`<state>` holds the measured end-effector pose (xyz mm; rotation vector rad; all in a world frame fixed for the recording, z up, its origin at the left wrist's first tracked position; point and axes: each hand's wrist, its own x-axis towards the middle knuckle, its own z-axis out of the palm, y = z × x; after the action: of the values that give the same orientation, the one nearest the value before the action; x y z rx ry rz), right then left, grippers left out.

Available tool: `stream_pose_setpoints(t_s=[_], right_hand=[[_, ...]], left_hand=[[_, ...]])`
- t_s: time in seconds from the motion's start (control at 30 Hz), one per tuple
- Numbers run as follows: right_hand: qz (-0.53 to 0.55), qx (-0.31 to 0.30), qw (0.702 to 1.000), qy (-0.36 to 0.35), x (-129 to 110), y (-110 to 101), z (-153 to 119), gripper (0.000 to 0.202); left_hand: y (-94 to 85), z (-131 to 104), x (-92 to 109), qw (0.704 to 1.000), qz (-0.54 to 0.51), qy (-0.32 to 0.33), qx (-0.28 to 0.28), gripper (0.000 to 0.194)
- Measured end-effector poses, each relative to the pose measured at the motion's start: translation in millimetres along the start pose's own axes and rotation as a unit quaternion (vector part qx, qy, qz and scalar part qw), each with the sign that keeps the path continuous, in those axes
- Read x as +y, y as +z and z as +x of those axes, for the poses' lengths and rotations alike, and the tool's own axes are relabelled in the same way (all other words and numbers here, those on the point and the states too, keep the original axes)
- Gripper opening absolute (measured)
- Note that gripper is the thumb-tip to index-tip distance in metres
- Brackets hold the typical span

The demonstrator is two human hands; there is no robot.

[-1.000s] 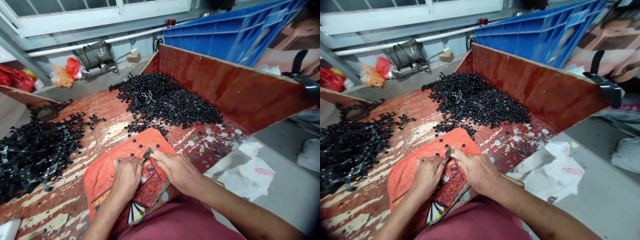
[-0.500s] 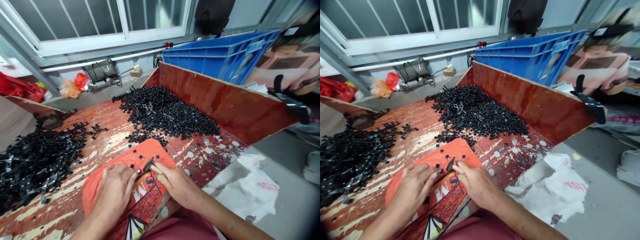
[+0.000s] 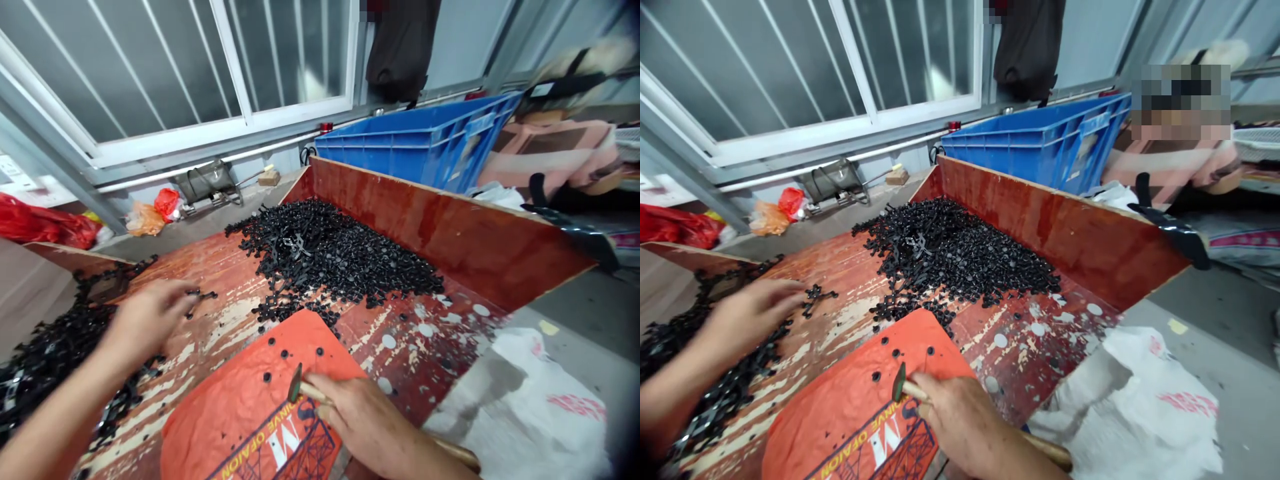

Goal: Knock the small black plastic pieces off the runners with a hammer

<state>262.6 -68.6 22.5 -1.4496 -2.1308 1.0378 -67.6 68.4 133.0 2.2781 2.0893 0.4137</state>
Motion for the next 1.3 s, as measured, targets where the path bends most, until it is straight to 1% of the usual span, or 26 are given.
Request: stream_pose_setpoints(t_s=[0.03, 0.07, 0.1, 0.17, 0.23, 0.27, 0.33, 0.4, 0.47, 0.5, 0.57, 0.63, 0.67, 0.77, 0.8, 0.93, 1.0, 1.13, 1.2, 1.23, 1.3], right_hand=[[0.002, 0.000, 1.000, 0.001, 1, 1, 0, 0.037], [0.002, -0.002, 1.000, 0.002, 2, 1, 0, 0.036], [0.000, -0.004, 1.000, 0.004, 2, 2, 1, 0.036], [-0.014, -0.007, 1.000, 0.010, 2, 3, 1, 0.035], [-0.036, -0.008, 0.999, 0.019, 2, 4, 0, 0.033], [-0.045, -0.008, 0.999, 0.024, 1, 4, 0, 0.033], [-0.049, 0.001, 0.998, 0.026, 1, 5, -2, 0.034], [-0.034, 0.010, 0.999, 0.024, 3, 3, -3, 0.030], [-0.024, 0.017, 0.999, 0.033, 5, -2, 0, 0.018], [-0.029, 0.024, 0.999, 0.039, 6, -5, 3, 0.012], [-0.056, 0.057, 0.996, 0.045, 9, -13, 13, 0.012], [-0.095, 0.099, 0.990, 0.030, 12, -20, 27, 0.017], [-0.122, 0.103, 0.987, 0.021, 14, -22, 34, 0.018], [-0.193, 0.076, 0.978, 0.004, 15, -22, 50, 0.011], [-0.206, 0.069, 0.976, 0.001, 14, -21, 53, 0.011], [-0.224, 0.072, 0.972, -0.011, -2, -15, 50, 0.016], [-0.228, 0.052, 0.972, -0.033, -14, -5, 47, 0.014], [-0.243, -0.026, 0.967, -0.079, -33, 22, 44, 0.014], [-0.232, -0.028, 0.968, -0.088, -35, 28, 43, 0.018], [-0.212, -0.020, 0.973, -0.091, -34, 28, 42, 0.020], [-0.145, 0.005, 0.985, -0.095, -31, 21, 39, 0.026]], left_hand=[[24.5, 10, 23, 0.997, -0.021, 0.049, -0.061, 0.030], [49.5, 20, 47, 0.990, -0.044, 0.083, -0.103, 0.028], [73.5, 30, 70, 0.985, -0.067, 0.101, -0.121, 0.028], [114.0, 51, 111, 0.984, -0.075, 0.110, -0.122, 0.026], [141.4, 71, 137, 0.984, -0.083, 0.104, -0.118, 0.032], [150.2, 79, 145, 0.983, -0.091, 0.099, -0.123, 0.036], [160.1, 91, 149, 0.980, -0.115, 0.091, -0.134, 0.039], [163.1, 96, 142, 0.974, -0.155, 0.085, -0.144, 0.028], [162.8, 95, 131, 0.963, -0.208, 0.076, -0.152, 0.016], [162.2, 93, 124, 0.956, -0.239, 0.067, -0.154, 0.013], [161.4, 88, 113, 0.939, -0.304, 0.042, -0.158, 0.014], [160.8, 82, 103, 0.917, -0.365, 0.012, -0.160, 0.021], [160.4, 79, 99, 0.906, -0.392, -0.003, -0.162, 0.024], [156.1, 73, 90, 0.869, -0.462, -0.038, -0.173, 0.031], [153.5, 71, 87, 0.855, -0.483, -0.048, -0.180, 0.032], [140.6, 63, 74, 0.803, -0.555, -0.088, -0.196, 0.032], [135.2, 59, 67, 0.781, -0.586, -0.109, -0.186, 0.031], [126.4, 50, 49, 0.742, -0.639, -0.151, -0.138, 0.027], [119.5, 41, 40, 0.721, -0.662, -0.165, -0.123, 0.032], [114.9, 35, 35, 0.710, -0.673, -0.168, -0.121, 0.036], [104.0, 18, 27, 0.689, -0.695, -0.165, -0.126, 0.046]])
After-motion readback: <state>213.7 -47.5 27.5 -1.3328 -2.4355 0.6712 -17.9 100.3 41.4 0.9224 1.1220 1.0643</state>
